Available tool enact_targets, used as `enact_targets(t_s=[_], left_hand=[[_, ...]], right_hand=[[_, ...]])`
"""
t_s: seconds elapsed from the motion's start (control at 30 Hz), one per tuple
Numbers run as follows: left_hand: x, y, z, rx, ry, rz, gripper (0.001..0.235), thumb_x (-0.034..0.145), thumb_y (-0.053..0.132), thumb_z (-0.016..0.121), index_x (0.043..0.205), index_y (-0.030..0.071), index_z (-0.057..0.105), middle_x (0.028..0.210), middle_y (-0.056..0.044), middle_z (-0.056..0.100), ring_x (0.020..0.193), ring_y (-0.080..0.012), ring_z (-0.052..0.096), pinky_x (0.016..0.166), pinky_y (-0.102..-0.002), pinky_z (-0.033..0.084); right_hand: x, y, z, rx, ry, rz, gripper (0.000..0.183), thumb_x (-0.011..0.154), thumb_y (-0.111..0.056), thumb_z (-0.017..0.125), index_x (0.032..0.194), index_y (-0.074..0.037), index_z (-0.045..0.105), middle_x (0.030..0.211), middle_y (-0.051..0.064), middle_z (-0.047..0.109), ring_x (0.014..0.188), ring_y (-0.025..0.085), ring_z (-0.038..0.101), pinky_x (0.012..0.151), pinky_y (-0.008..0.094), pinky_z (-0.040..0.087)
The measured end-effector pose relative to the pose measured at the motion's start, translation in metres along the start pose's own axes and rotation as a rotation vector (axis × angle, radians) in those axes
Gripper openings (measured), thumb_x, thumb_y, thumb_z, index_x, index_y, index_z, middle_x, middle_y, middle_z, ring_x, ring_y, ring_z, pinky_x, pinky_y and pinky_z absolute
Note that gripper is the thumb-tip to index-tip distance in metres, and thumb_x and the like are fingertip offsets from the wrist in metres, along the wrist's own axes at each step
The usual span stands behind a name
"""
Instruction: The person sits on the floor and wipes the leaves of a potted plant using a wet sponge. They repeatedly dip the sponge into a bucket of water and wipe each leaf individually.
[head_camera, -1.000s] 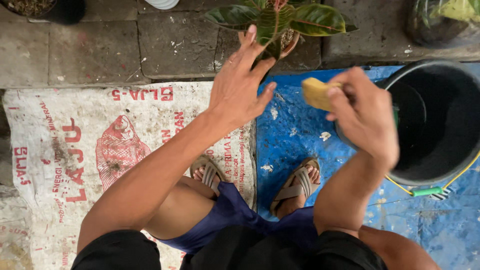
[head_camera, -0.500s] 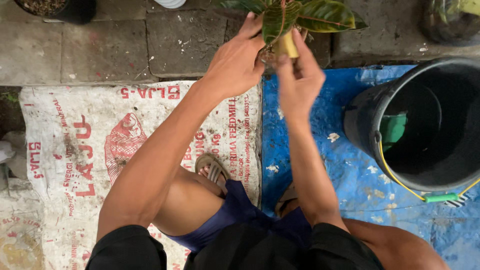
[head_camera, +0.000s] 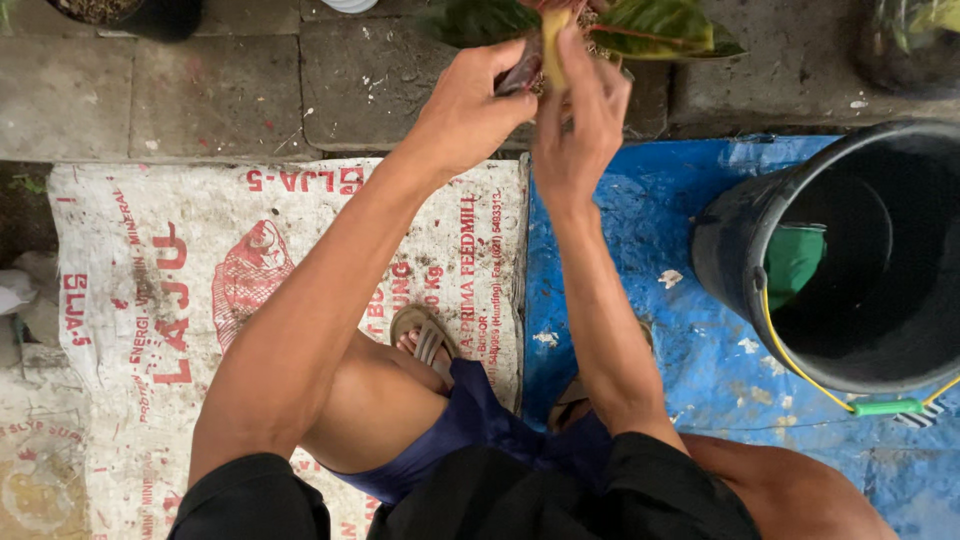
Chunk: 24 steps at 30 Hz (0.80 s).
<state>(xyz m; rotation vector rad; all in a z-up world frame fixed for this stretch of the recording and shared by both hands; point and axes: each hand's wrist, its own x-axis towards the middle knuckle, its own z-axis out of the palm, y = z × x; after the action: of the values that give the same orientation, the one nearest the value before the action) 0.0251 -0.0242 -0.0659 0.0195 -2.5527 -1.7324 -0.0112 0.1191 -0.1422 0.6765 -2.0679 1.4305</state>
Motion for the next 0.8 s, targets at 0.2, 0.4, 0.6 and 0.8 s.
enact_targets(t_s=[0.2, 0.4, 0.6, 0.8], left_hand=[[0.0, 0.003, -0.003, -0.455, -0.16, -0.147, 0.045, 0.089, 0.001, 0.064, 0.134, 0.004, 0.062, 0.103, 0.004, 0.059, 0.091, -0.0083, 0.051, 0.083, -0.025, 0.047], [-0.007, 0.01, -0.015, -0.923, -0.187, -0.292, 0.044, 0.1, 0.025, 0.061, 0.139, 0.006, 0.058, 0.124, -0.002, 0.063, 0.113, -0.0117, 0.06, 0.105, -0.032, 0.052], [-0.003, 0.011, -0.015, -1.173, -0.155, -0.323, 0.045, 0.104, 0.04, 0.06, 0.132, 0.005, 0.061, 0.123, -0.008, 0.068, 0.108, -0.0174, 0.065, 0.099, -0.039, 0.055], [0.002, 0.002, -0.013, -1.077, -0.18, -0.415, 0.038, 0.091, 0.014, 0.062, 0.127, 0.005, 0.068, 0.111, -0.004, 0.072, 0.096, -0.0129, 0.064, 0.094, -0.031, 0.054]], right_hand=[[0.012, -0.009, -0.011, 0.108, -0.121, 0.214, 0.04, 0.103, 0.005, 0.065, 0.14, -0.011, 0.066, 0.134, 0.013, 0.069, 0.11, 0.023, 0.069, 0.089, 0.034, 0.058], [0.005, -0.028, -0.028, 0.064, -0.179, -0.092, 0.042, 0.101, 0.01, 0.063, 0.137, -0.011, 0.068, 0.143, 0.009, 0.066, 0.125, 0.029, 0.06, 0.104, 0.038, 0.053], [0.013, -0.053, -0.033, 0.051, -0.248, -0.283, 0.034, 0.098, 0.008, 0.07, 0.128, -0.008, 0.072, 0.139, 0.008, 0.069, 0.116, 0.028, 0.059, 0.099, 0.038, 0.052], [-0.001, -0.058, -0.041, 0.112, -0.223, -0.339, 0.034, 0.087, 0.011, 0.066, 0.117, -0.005, 0.072, 0.133, 0.006, 0.069, 0.114, 0.03, 0.067, 0.099, 0.041, 0.055]])
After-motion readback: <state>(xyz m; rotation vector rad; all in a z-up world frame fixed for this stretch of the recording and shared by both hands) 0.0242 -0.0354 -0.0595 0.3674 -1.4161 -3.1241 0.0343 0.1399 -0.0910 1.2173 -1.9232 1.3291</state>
